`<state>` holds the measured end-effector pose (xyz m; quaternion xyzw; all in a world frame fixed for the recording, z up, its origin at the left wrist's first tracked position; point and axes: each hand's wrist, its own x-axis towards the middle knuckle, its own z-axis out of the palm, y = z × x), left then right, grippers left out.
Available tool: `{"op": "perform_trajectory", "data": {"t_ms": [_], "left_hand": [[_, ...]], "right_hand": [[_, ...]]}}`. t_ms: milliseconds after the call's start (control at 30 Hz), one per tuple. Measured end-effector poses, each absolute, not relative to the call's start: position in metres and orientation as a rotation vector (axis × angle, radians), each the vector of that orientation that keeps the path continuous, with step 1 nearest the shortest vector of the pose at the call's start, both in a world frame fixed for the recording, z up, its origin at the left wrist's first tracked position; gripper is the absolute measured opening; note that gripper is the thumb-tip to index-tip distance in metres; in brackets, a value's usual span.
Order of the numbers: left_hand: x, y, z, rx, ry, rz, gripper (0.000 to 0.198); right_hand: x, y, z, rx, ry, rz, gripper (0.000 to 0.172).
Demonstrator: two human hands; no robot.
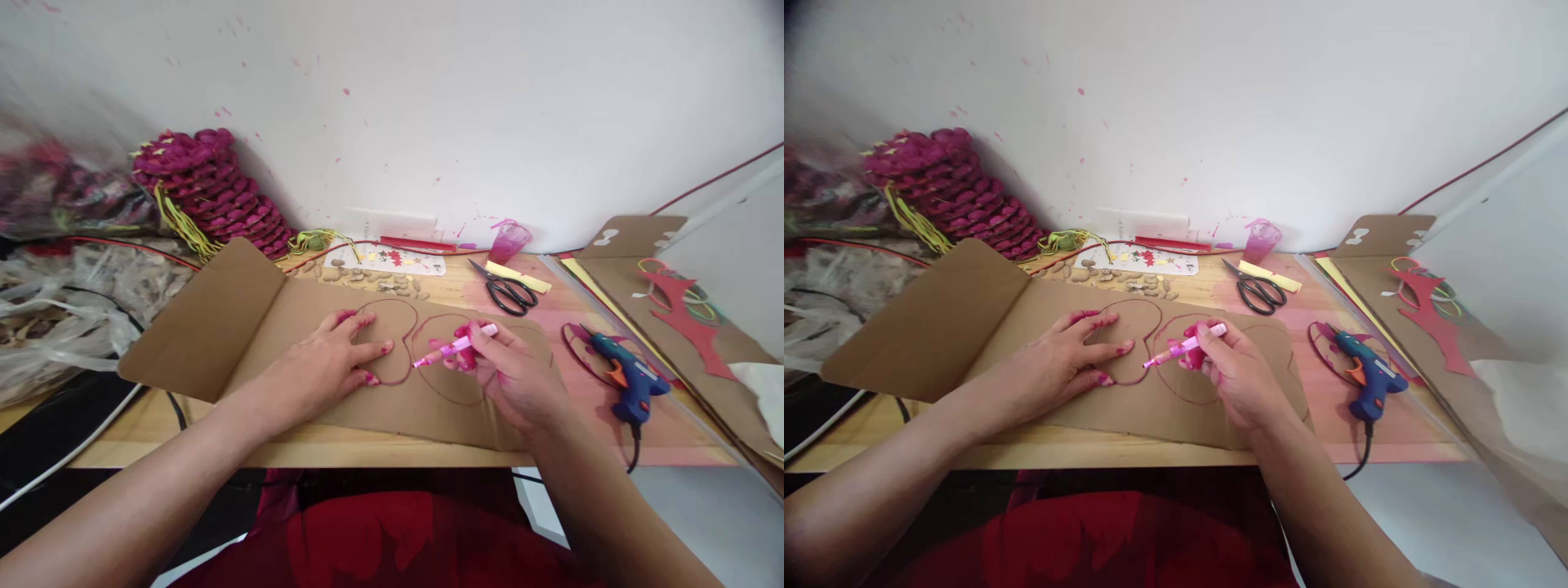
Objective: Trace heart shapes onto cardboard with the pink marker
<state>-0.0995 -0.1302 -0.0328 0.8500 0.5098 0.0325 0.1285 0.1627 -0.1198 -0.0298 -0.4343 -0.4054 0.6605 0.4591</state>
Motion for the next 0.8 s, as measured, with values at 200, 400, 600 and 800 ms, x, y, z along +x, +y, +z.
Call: {"op": "perform_trajectory", "data": {"t_ms": [200, 400, 600, 800], "left_hand": [[-0.099, -0.13, -0.033, 2.617, 1.445, 0.092, 0.04], [-0.093, -0.136, -0.046, 2.718, 1.515, 0.118, 0.046], [-0.086, -0.142, -0.048, 2.758, 1.583, 0.126, 0.046], [-0.07, -0.147, -0.045, 2.696, 1.699, 0.121, 0.043]], "right_hand": [[0.179, -0.122, -0.031, -1.137, -0.869, 1.532, 0.035], [0.185, -0.126, -0.037, -1.141, -0.828, 1.531, 0.036], [0.187, -0.13, -0.037, -1.137, -0.823, 1.548, 0.035], [0.187, -0.131, -0.037, -1.147, -0.825, 1.527, 0.038]]}}
